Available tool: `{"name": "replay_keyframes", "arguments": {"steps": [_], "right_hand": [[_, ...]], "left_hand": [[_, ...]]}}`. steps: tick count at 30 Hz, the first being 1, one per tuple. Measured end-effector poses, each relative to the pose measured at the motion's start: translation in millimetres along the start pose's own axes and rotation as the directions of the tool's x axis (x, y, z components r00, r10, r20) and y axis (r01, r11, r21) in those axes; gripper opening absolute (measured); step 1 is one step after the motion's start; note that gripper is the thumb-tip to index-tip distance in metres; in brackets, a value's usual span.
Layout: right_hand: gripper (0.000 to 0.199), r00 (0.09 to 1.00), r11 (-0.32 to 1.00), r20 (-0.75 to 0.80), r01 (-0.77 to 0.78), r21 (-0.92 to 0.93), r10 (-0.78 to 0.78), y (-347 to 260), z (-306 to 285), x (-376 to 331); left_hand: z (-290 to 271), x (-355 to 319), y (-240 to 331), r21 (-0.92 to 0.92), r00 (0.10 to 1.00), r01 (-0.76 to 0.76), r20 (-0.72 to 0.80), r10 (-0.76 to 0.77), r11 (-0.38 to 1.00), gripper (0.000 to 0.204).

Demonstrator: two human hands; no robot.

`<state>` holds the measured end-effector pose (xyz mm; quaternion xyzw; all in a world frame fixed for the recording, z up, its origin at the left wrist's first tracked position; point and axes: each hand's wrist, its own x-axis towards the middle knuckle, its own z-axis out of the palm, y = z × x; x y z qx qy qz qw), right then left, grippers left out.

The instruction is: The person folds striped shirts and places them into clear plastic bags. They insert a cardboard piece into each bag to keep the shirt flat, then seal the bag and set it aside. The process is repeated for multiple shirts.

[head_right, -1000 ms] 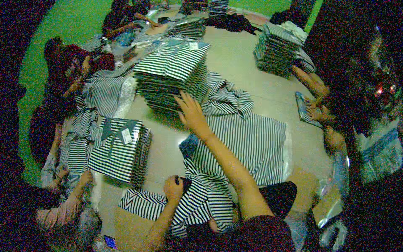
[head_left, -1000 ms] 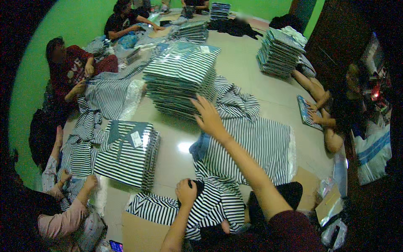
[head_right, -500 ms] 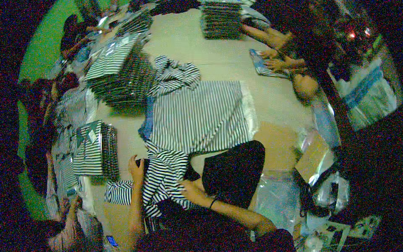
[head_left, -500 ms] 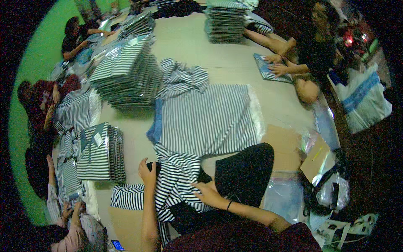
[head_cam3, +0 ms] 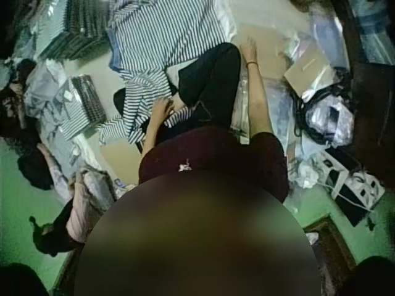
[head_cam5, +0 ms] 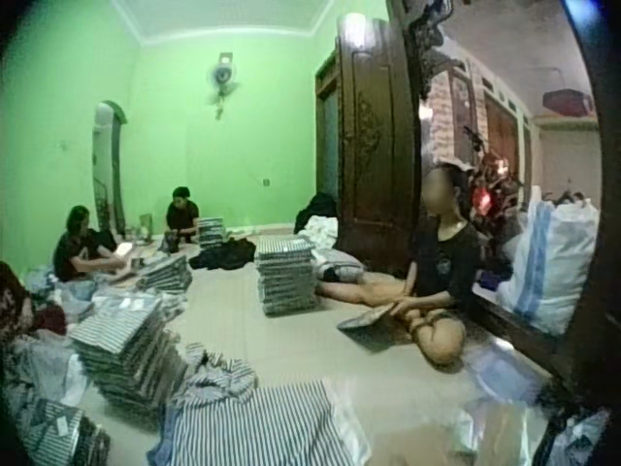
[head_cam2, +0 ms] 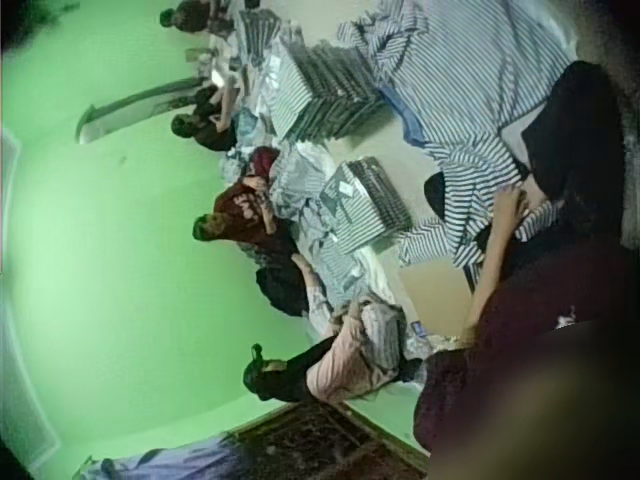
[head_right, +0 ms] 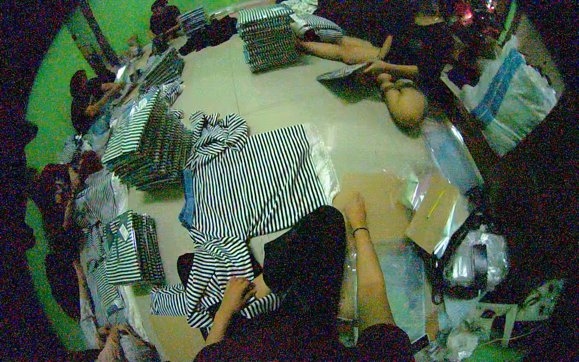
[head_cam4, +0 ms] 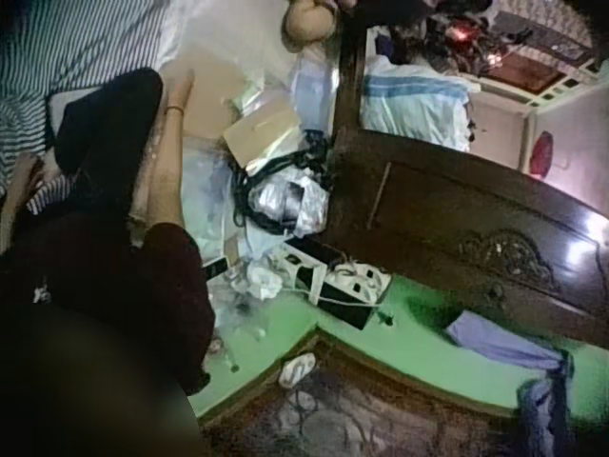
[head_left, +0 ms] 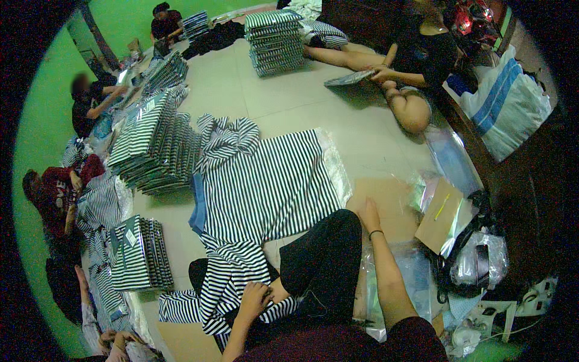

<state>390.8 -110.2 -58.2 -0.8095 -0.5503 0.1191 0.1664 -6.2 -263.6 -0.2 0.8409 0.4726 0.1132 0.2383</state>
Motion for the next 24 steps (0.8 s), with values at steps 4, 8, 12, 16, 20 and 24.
{"name": "replay_keyframes", "arguments": {"steps": [4, 8, 12, 16, 20, 24], "right_hand": [[0.049, 0.99, 0.963, 0.069, 0.137, -0.231, -0.124, 15, 25, -6], [0.047, 0.962, 0.971, 0.253, 0.151, -0.183, -0.102, 5, 27, -7], [0.044, 0.986, 0.985, 0.084, 0.148, -0.089, -0.141, 8, 41, -12], [0.041, 0.998, 0.887, -0.028, 0.035, -0.461, -0.054, 20, 61, -34], [0.036, 0.98, 0.941, 0.057, 0.2, -0.272, -0.192, 19, 43, -49], [0.026, 0.97, 1.0, 0.242, -0.009, -0.003, 0.01, -1, -12, -44]], "left_hand": [[-3, -6, 3, 0.052, 0.976, 0.141, 0.159, -0.147, 0.989, 0.021], [0, -6, 10, 0.098, 0.987, 0.139, 0.067, -0.146, 0.985, 0.023], [5, -4, 14, 0.166, 0.974, 0.192, 0.088, -0.209, 0.967, 0.026], [10, -10, 19, 0.217, 0.982, 0.177, 0.024, -0.186, 0.96, 0.031], [14, -15, 25, 0.238, 0.972, 0.212, 0.052, -0.23, 0.948, 0.036], [0, -5, 33, 0.128, 0.968, 0.21, 0.112, -0.224, 0.969, 0.037]]}}
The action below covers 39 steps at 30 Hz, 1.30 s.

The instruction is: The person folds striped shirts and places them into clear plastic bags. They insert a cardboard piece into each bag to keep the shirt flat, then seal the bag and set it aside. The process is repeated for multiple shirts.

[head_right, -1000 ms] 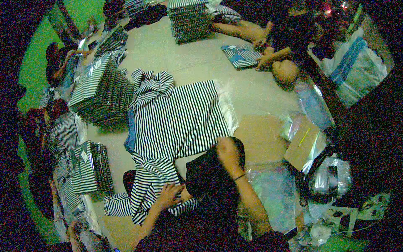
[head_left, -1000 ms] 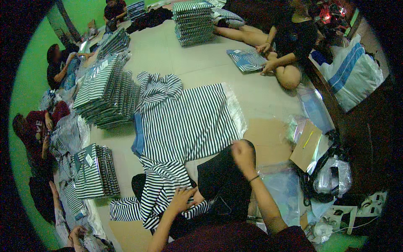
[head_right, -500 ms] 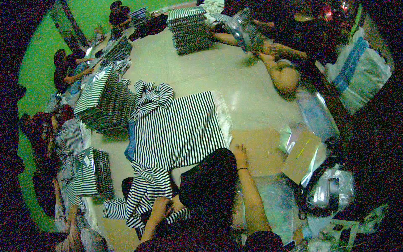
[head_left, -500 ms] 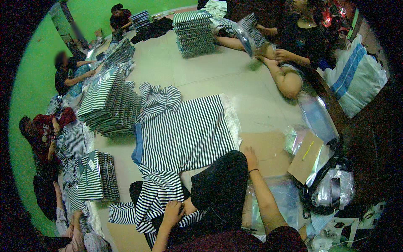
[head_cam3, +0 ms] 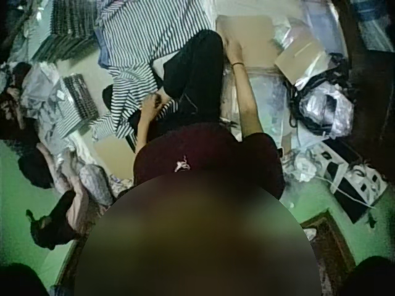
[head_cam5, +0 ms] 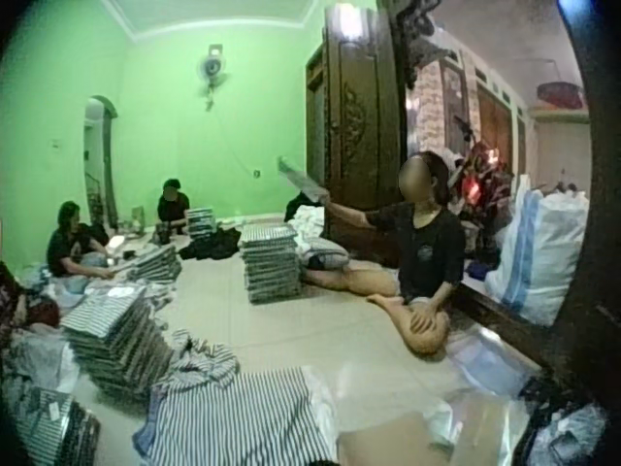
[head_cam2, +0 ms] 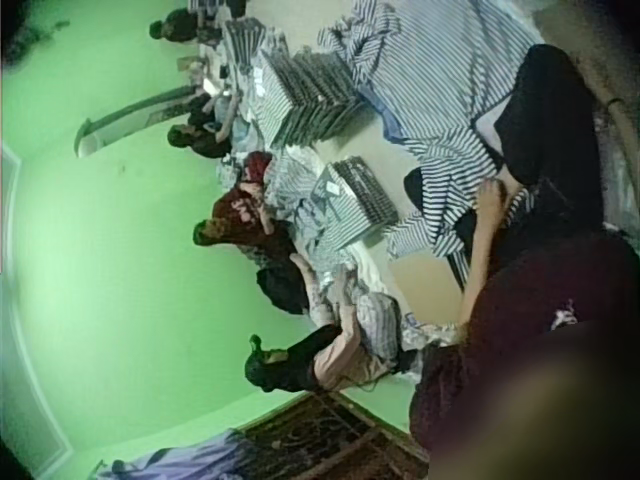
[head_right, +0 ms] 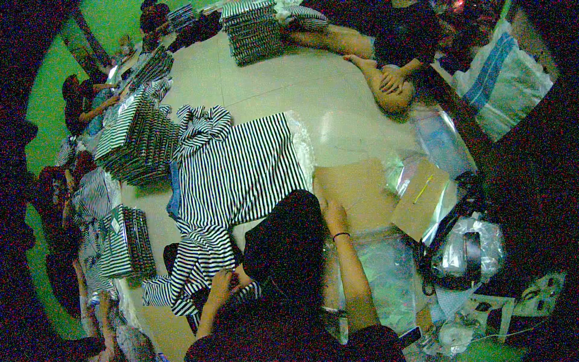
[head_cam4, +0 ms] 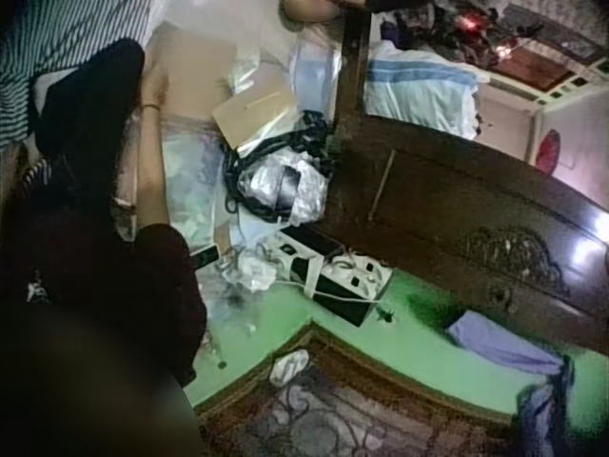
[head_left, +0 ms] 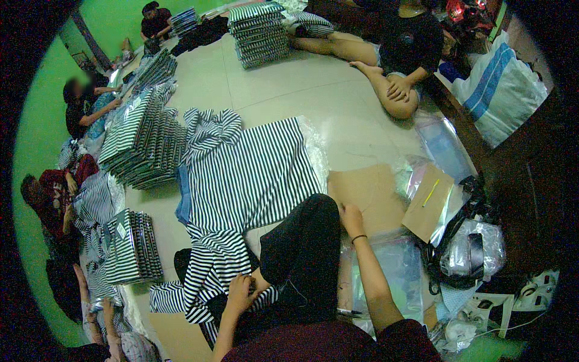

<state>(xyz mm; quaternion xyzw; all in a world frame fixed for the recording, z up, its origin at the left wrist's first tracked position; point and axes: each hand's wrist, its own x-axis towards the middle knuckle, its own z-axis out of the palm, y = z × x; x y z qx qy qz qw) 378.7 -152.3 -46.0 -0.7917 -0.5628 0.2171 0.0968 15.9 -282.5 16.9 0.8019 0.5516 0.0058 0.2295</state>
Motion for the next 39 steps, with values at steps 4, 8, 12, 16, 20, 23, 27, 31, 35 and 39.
{"name": "replay_keyframes", "arguments": {"steps": [4, 8, 12, 16, 20, 23, 27, 31, 35, 39], "right_hand": [[0.023, 0.891, 0.942, -0.429, 0.007, 0.337, 0.147, -16, -54, -31], [0.021, 0.793, 0.889, -0.597, 0.185, 0.42, 0.117, -40, -86, -67], [0.022, 0.805, 0.903, -0.571, 0.354, 0.243, -0.161, -64, -90, -123], [0.022, 0.777, 0.881, -0.548, 0.451, 0.143, -0.31, -70, -75, -158], [0.016, 0.726, 0.847, -0.518, 0.532, 0.007, -0.452, -36, -57, -177], [0.013, 0.86, 0.889, -0.278, 0.455, 0.038, -0.428, 18, -43, -196], [0.044, 0.901, 0.954, 0.347, 0.295, -0.051, -0.26, 111, -47, -232], [0.034, 0.824, 0.998, 0.567, 0.037, -0.06, 0.003, 142, -107, -221], [0.023, 0.993, 0.987, -0.007, -0.114, -0.109, 0.114, 32, -149, -178], [0.031, 0.99, 0.99, -0.067, 0.125, 0.063, -0.121, -101, -107, -84]], "left_hand": [[-37, 23, 35, -0.454, 0.954, -0.064, -0.289, -0.079, 0.889, 0.022], [-66, 85, 99, -0.665, 0.949, -0.274, -0.304, 0.084, 0.695, 0.029], [-58, 141, 179, -0.836, 0.975, -0.222, -0.199, 0.099, 0.502, 0.065], [-44, 166, 199, -0.947, 0.979, -0.128, -0.169, -0.117, 0.294, 0.037], [-39, 166, 172, -0.925, 0.955, -0.171, -0.24, -0.174, 0.34, 0.033], [-48, 170, 134, -0.937, 0.937, -0.211, -0.275, -0.215, 0.278, 0.033], [-77, 176, 43, -0.973, 0.935, -0.198, -0.223, -0.277, 0.114, 0.034], [-92, 169, -44, -0.954, 0.9, -0.083, -0.196, -0.39, 0.288, 0.052], [-105, 158, -96, -0.868, 0.899, -0.085, -0.278, -0.337, 0.489, 0.059], [-120, 159, -118, -0.93, 0.899, -0.046, -0.197, -0.39, 0.363, 0.061]]}}
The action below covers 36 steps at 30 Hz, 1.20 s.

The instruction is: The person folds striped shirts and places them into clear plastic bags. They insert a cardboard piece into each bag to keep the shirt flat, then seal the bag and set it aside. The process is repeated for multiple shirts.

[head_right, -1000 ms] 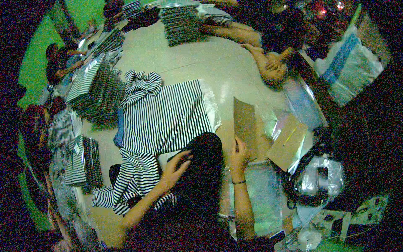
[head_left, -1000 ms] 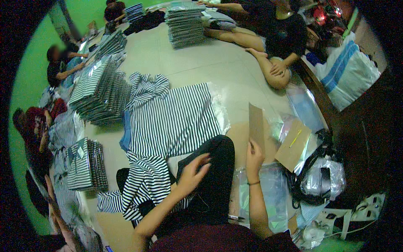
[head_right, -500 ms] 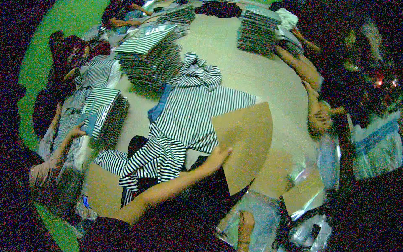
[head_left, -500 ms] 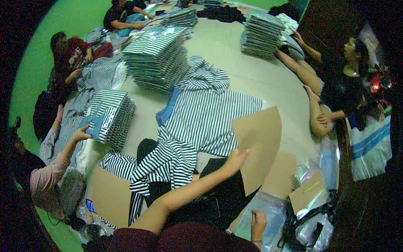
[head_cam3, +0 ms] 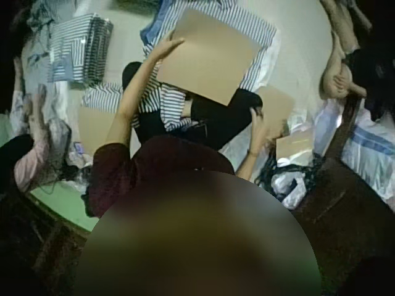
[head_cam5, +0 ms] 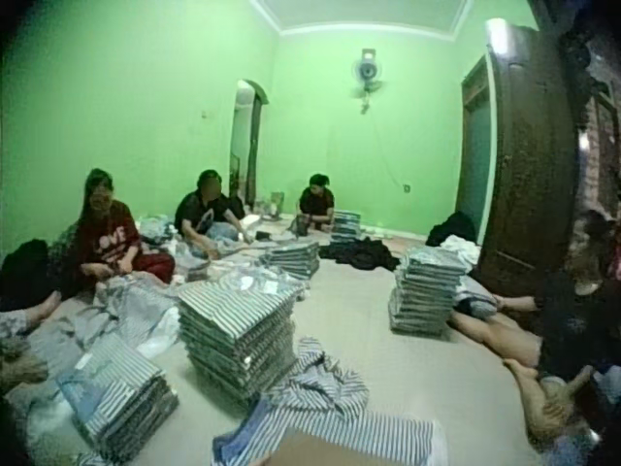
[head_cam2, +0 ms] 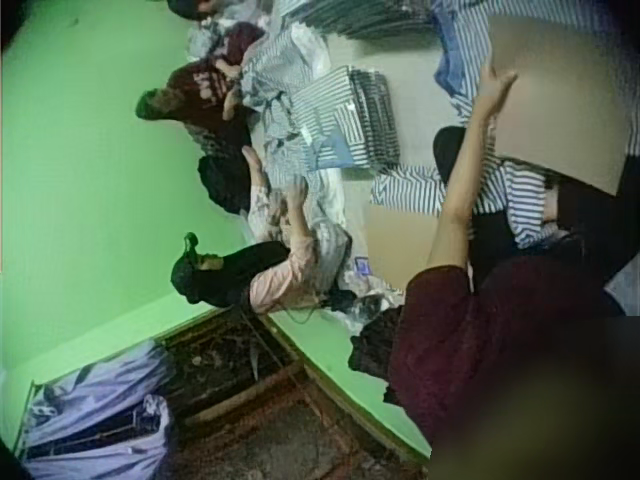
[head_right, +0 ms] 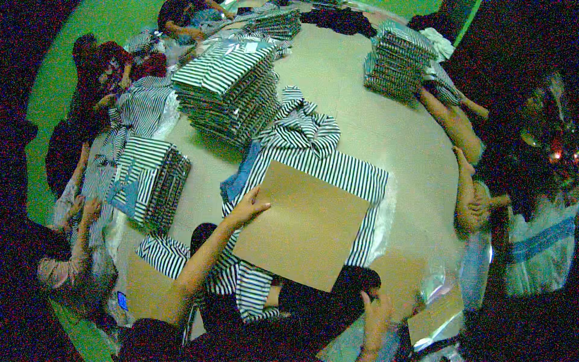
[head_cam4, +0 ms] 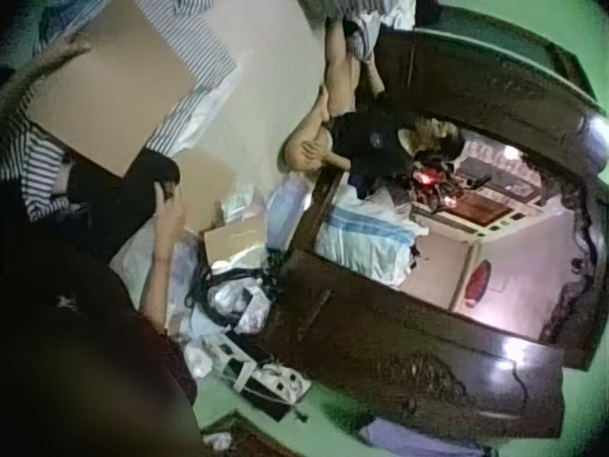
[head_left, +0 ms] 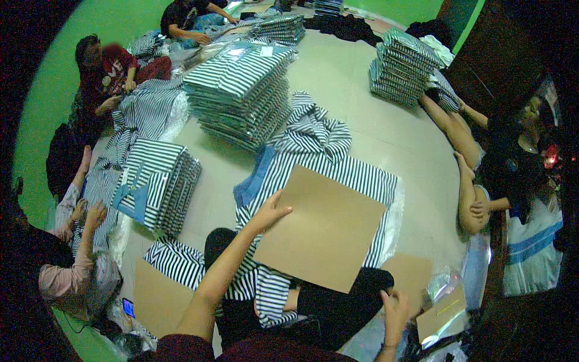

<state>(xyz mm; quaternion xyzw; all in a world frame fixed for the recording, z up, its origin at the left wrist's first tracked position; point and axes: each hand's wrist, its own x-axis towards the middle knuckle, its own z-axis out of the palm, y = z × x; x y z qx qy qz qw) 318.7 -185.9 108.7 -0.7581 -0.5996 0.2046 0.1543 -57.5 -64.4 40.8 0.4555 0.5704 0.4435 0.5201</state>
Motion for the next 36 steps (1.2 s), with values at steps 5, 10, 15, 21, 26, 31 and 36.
{"name": "replay_keyframes", "arguments": {"steps": [5, 10, 15, 21, 26, 31, 36], "right_hand": [[0.048, 0.924, 0.876, 0.375, -0.118, 0.467, -0.075, -62, 134, 137], [0.038, 0.935, 0.529, 0.261, -0.098, 0.843, -0.242, -96, 226, 195], [0.033, 0.907, 0.988, 0.407, 0.146, -0.05, -0.113, -118, 225, 231], [0.054, 0.89, 0.89, -0.022, 0.456, -0.008, -0.456, -175, 228, 318], [0.047, 0.817, 0.78, 0.226, 0.575, -0.246, -0.53, -204, 236, 410], [0.036, 0.828, 0.938, -0.551, 0.267, 0.223, -0.104, -166, 179, 493], [0.045, 0.789, 0.767, 0.27, 0.607, -0.209, -0.551, -89, 157, 439]], "left_hand": [[-33, 41, -16, -0.137, 1.0, 0.016, 0.029, -0.013, 0.99, 0.054], [-70, 109, -54, 0.294, 0.988, 0.074, -0.154, -0.029, 0.953, 0.053], [-85, 163, -79, 0.85, 0.844, -0.101, -0.203, 0.497, 0.518, 0.041], [-83, 246, -76, 0.787, 0.9, -0.195, -0.093, 0.426, 0.585, 0.026], [-79, 281, -75, 0.853, 0.97, -0.025, -0.105, 0.22, 0.521, 0.03], [-81, 284, -77, 0.847, 0.928, -0.078, -0.13, 0.348, 0.525, 0.044], [-72, 291, -77, 0.654, 0.96, 0.031, -0.229, 0.159, 0.756, 0.053]]}}
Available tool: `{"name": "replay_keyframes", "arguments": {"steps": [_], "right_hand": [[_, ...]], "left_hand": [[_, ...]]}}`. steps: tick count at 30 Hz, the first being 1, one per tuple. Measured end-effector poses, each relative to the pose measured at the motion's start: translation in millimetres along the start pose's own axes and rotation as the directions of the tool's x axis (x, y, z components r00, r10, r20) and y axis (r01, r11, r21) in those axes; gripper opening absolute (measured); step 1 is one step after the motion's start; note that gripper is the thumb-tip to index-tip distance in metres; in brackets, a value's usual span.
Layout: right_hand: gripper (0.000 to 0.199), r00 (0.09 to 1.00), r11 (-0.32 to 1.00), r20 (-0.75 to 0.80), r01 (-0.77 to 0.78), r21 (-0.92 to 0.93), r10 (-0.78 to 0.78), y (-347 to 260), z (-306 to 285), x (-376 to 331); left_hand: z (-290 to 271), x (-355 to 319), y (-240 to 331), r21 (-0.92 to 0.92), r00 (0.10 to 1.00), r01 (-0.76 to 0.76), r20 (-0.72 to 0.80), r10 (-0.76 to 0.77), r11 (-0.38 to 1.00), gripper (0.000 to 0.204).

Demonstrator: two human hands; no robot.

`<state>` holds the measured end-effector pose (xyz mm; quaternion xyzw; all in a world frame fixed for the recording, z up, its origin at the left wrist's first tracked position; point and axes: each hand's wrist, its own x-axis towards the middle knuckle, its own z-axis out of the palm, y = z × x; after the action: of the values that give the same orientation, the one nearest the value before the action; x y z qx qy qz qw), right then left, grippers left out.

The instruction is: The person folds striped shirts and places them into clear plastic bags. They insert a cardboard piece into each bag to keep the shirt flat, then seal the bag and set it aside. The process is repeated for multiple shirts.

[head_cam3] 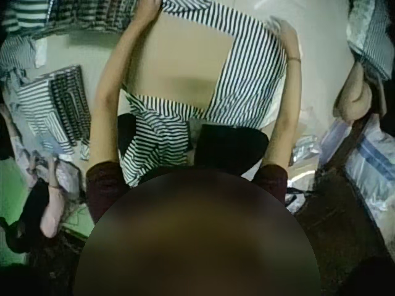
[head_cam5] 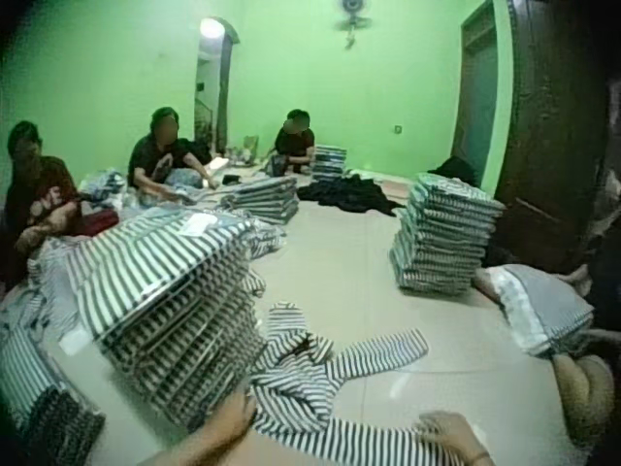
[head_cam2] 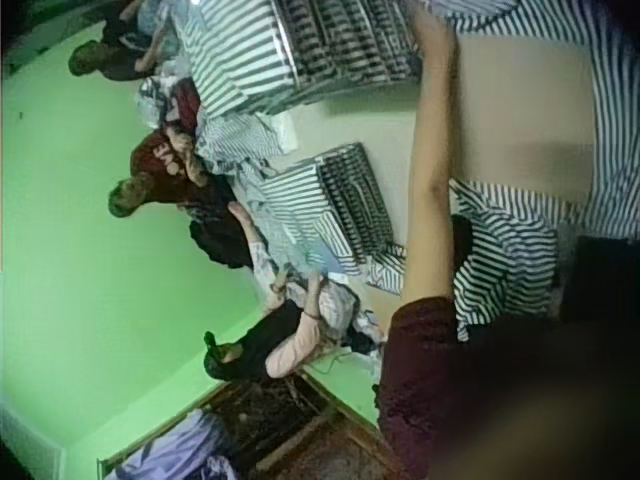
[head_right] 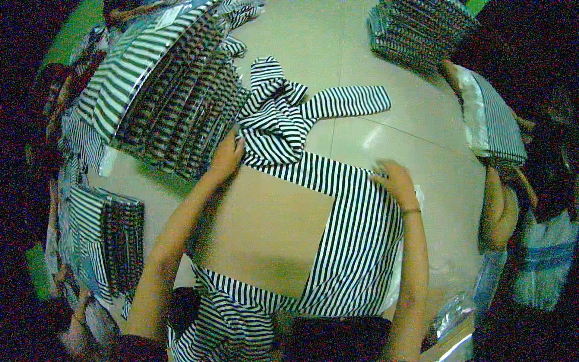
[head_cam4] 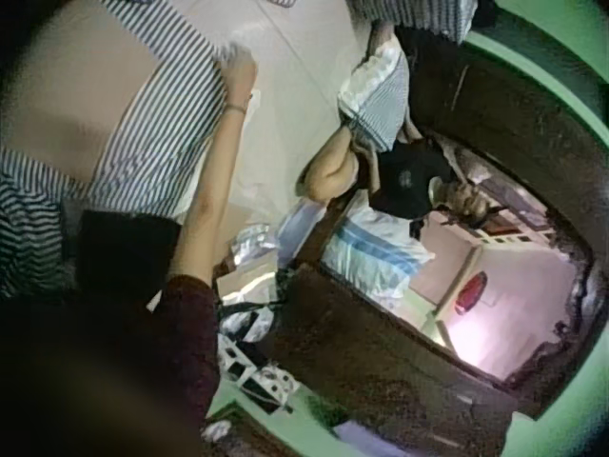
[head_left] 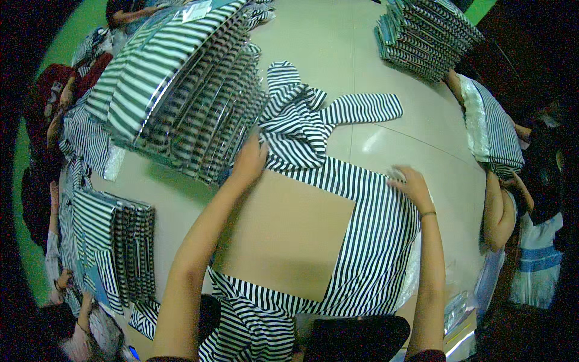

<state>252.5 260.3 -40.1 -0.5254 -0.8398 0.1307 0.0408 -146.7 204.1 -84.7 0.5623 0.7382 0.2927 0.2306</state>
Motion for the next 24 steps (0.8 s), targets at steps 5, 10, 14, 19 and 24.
{"name": "replay_keyframes", "arguments": {"steps": [5, 10, 14, 19, 24], "right_hand": [[0.02, 0.992, 0.994, -0.084, -0.1, -0.045, 0.096, 22, -4, -54], [0.02, 0.94, 0.961, -0.196, -0.271, 0.062, 0.278, 30, -11, -64], [0.032, 0.904, 0.893, -0.303, -0.379, -0.244, 0.301, 2, -2, -60], [0.045, 0.928, 1.0, -0.373, -0.001, 0.008, 0.004, -138, 53, -70], [0.068, 0.901, 0.899, 0.117, 0.393, 0.194, -0.419, -290, 106, -123]], "left_hand": [[-10, 10, 1, 0.218, 0.963, -0.253, 0.147, 0.224, 0.943, 0.045], [-9, 15, 13, 0.461, 0.998, -0.03, 0.066, -0.001, 0.887, 0.027], [-11, -1, 33, 0.469, 0.975, -0.001, -0.197, 0.106, 0.883, 0.018], [-57, -119, 18, 0.135, 0.876, -0.27, -0.378, 0.301, 0.954, 0.016], [-68, -251, -12, 0.024, 0.907, 0.275, -0.337, -0.251, 0.961, 0.022]]}}
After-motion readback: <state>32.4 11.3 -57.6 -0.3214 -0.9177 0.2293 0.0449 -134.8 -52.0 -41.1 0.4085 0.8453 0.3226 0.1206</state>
